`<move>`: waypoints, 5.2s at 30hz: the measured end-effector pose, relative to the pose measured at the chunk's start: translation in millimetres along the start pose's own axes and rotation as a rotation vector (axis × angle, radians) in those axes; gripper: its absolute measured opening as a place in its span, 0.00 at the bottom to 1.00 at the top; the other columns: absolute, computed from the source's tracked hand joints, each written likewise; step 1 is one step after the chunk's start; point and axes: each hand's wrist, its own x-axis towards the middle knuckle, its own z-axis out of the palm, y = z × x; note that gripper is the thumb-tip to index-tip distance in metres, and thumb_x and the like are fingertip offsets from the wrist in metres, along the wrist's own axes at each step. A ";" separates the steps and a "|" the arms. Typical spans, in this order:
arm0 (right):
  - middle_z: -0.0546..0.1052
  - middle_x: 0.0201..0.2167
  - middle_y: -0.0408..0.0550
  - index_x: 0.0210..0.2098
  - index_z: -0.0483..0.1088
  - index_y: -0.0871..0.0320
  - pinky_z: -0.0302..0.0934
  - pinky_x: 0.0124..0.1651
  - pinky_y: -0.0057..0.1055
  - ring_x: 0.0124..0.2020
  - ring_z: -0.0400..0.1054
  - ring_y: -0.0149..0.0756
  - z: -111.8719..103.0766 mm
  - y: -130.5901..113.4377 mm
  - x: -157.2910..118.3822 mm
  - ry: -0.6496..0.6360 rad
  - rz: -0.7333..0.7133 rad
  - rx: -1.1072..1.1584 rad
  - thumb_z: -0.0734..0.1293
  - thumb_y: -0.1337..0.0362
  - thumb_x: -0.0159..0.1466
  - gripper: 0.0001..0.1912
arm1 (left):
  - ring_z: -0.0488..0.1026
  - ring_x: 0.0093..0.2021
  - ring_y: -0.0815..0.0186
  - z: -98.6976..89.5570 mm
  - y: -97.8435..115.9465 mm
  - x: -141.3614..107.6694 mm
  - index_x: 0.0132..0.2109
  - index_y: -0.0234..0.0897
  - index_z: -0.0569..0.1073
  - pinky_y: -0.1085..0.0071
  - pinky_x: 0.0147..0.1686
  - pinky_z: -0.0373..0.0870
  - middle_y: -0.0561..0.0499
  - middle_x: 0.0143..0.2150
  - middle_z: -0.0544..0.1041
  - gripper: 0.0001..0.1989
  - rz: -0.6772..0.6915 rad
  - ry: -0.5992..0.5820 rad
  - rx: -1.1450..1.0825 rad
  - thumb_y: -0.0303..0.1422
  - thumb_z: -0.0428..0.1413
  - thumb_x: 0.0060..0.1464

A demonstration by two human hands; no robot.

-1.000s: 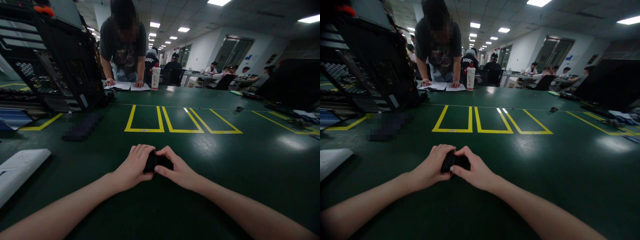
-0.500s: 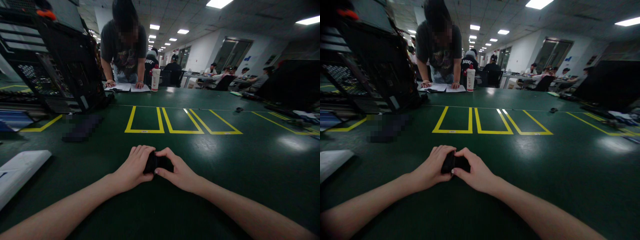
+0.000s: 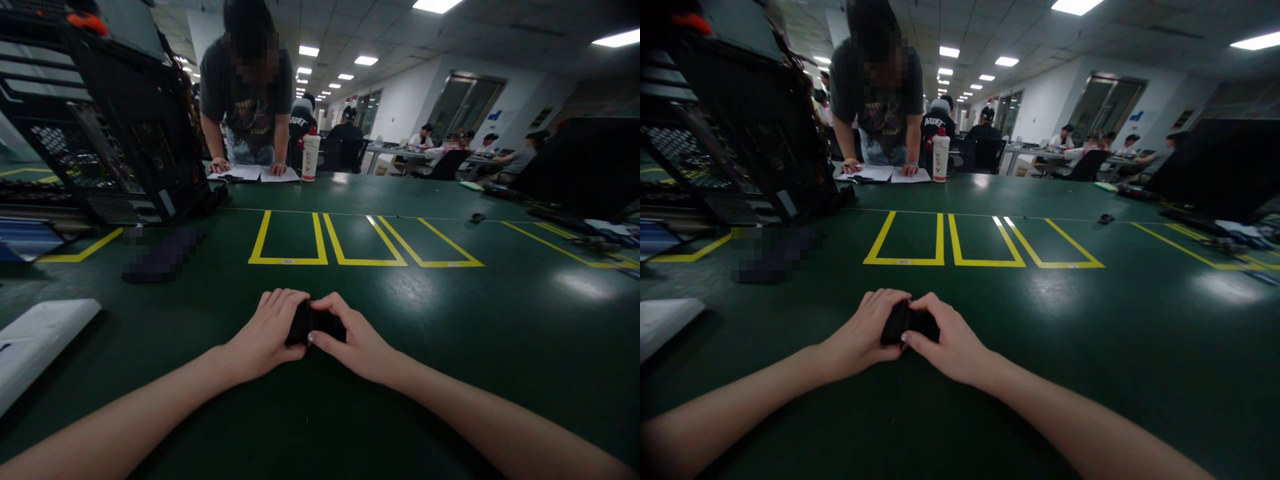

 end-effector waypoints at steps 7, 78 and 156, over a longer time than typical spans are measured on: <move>0.68 0.36 0.43 0.41 0.61 0.54 0.63 0.39 0.32 0.37 0.66 0.32 2.6 4.8 3.0 0.059 -0.015 0.083 0.61 0.64 0.63 0.06 | 0.64 0.48 0.55 -0.2 0.2 0.3 0.54 0.38 0.54 0.57 0.46 0.62 0.45 0.50 0.66 0.29 0.001 0.008 -0.003 0.29 0.60 0.49; 0.69 0.44 0.49 0.49 0.58 0.55 0.61 0.49 0.41 0.46 0.65 0.39 3.3 2.6 2.0 0.083 0.002 -0.042 0.64 0.64 0.61 0.17 | 0.65 0.48 0.54 0.7 -0.5 0.6 0.54 0.40 0.56 0.58 0.45 0.61 0.45 0.50 0.67 0.29 0.003 0.023 -0.010 0.29 0.58 0.47; 0.69 0.42 0.45 0.46 0.61 0.54 0.63 0.50 0.40 0.45 0.66 0.35 2.5 5.0 1.9 0.050 -0.057 0.072 0.65 0.68 0.60 0.15 | 0.64 0.48 0.55 -2.8 2.0 0.5 0.54 0.39 0.55 0.59 0.45 0.62 0.45 0.50 0.66 0.28 -0.004 0.003 -0.026 0.28 0.58 0.48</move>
